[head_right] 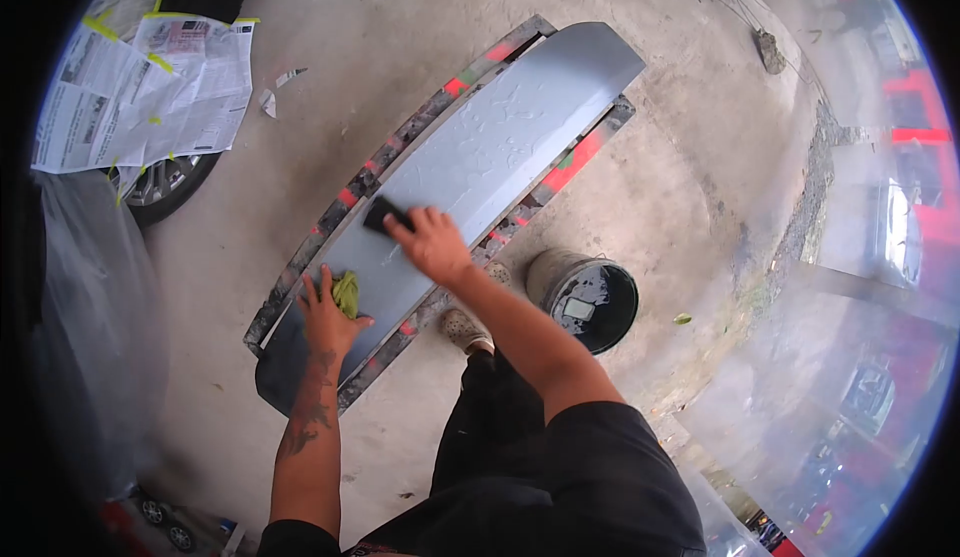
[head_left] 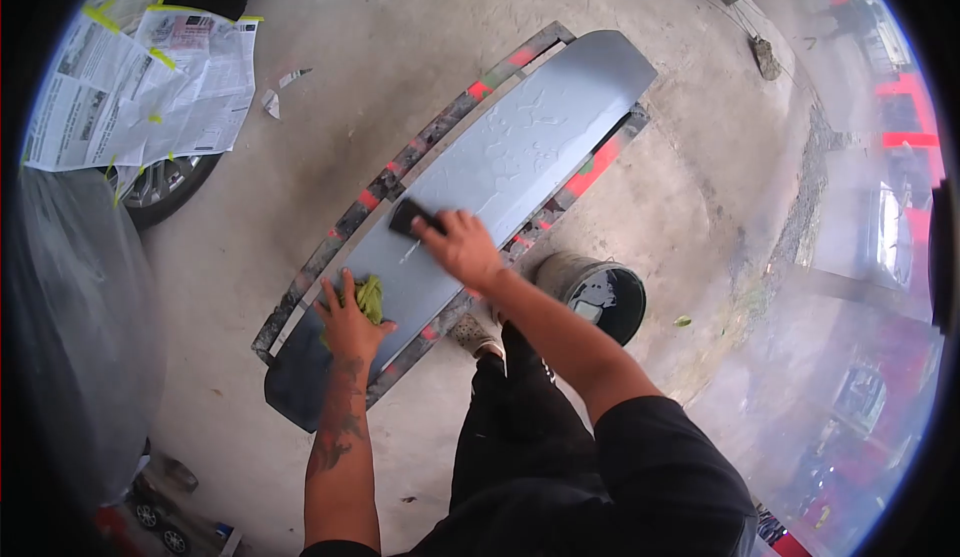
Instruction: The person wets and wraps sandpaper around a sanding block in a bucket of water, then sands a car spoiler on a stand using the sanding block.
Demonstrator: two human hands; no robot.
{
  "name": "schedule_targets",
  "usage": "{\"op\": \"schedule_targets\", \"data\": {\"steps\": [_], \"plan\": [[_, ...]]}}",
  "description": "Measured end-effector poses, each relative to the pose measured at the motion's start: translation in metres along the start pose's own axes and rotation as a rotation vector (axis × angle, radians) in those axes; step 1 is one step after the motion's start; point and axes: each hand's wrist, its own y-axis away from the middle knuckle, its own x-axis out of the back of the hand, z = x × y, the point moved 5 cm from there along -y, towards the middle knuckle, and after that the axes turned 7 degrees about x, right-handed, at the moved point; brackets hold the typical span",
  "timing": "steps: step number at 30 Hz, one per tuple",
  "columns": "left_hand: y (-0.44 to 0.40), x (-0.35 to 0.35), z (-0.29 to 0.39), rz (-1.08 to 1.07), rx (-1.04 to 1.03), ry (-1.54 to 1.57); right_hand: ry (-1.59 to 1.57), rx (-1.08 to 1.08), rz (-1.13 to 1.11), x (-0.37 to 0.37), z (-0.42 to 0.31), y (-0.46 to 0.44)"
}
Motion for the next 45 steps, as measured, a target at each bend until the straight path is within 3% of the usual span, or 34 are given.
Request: {"op": "schedule_targets", "data": {"steps": [3, 5, 8, 11, 13, 14, 18, 20, 23, 27, 30, 34, 37, 40, 43, 45], "plan": [[-0.002, -0.002, -0.001, 0.035, -0.020, -0.003, 0.190, -0.277, 0.186, 0.043, 0.137, -0.028], [0.001, 0.004, 0.005, -0.010, 0.030, 0.008, 0.251, -0.551, 0.158, 0.065, 0.192, -0.045], [0.000, 0.000, -0.001, 0.006, 0.003, 0.021, 0.179, -0.522, 0.194, 0.043, 0.124, -0.043], [-0.002, -0.002, -0.001, 0.011, -0.014, 0.022, 0.013, -0.171, 0.071, 0.000, 0.014, -0.011], [0.000, 0.002, 0.000, -0.007, -0.001, 0.021, 0.000, -0.008, -0.006, 0.005, 0.011, -0.008], [0.001, 0.005, 0.003, -0.013, 0.007, 0.034, 0.016, 0.045, -0.030, 0.015, 0.038, -0.014], [0.001, 0.000, 0.003, 0.030, -0.010, 0.052, 0.225, -0.426, 0.127, 0.070, 0.232, -0.043], [0.000, 0.002, 0.004, 0.030, -0.008, 0.043, 0.270, -0.574, 0.101, 0.086, 0.263, -0.049], [0.002, 0.003, 0.005, 0.005, 0.010, 0.046, 0.142, -0.547, 0.211, 0.060, 0.167, -0.035], [0.001, 0.005, 0.004, -0.006, -0.012, 0.053, -0.082, -0.106, 0.023, 0.016, 0.019, 0.015], [0.001, 0.005, 0.007, -0.010, 0.004, 0.060, -0.059, -0.158, 0.029, 0.033, 0.092, 0.013], [0.003, 0.003, 0.006, 0.006, -0.023, 0.044, 0.215, -0.612, 0.286, 0.092, 0.257, 0.004], [0.000, 0.004, 0.006, 0.008, -0.031, 0.041, 0.163, -0.680, 0.261, 0.083, 0.218, 0.008], [-0.001, 0.001, 0.002, -0.006, -0.026, 0.048, -0.051, -0.414, 0.128, 0.034, 0.077, 0.035], [-0.001, 0.000, -0.002, -0.009, -0.038, 0.043, -0.053, -0.123, 0.001, 0.039, 0.068, 0.047], [0.000, -0.001, 0.002, -0.027, -0.005, 0.074, 0.039, -0.308, 0.164, 0.061, 0.145, 0.039]]}}
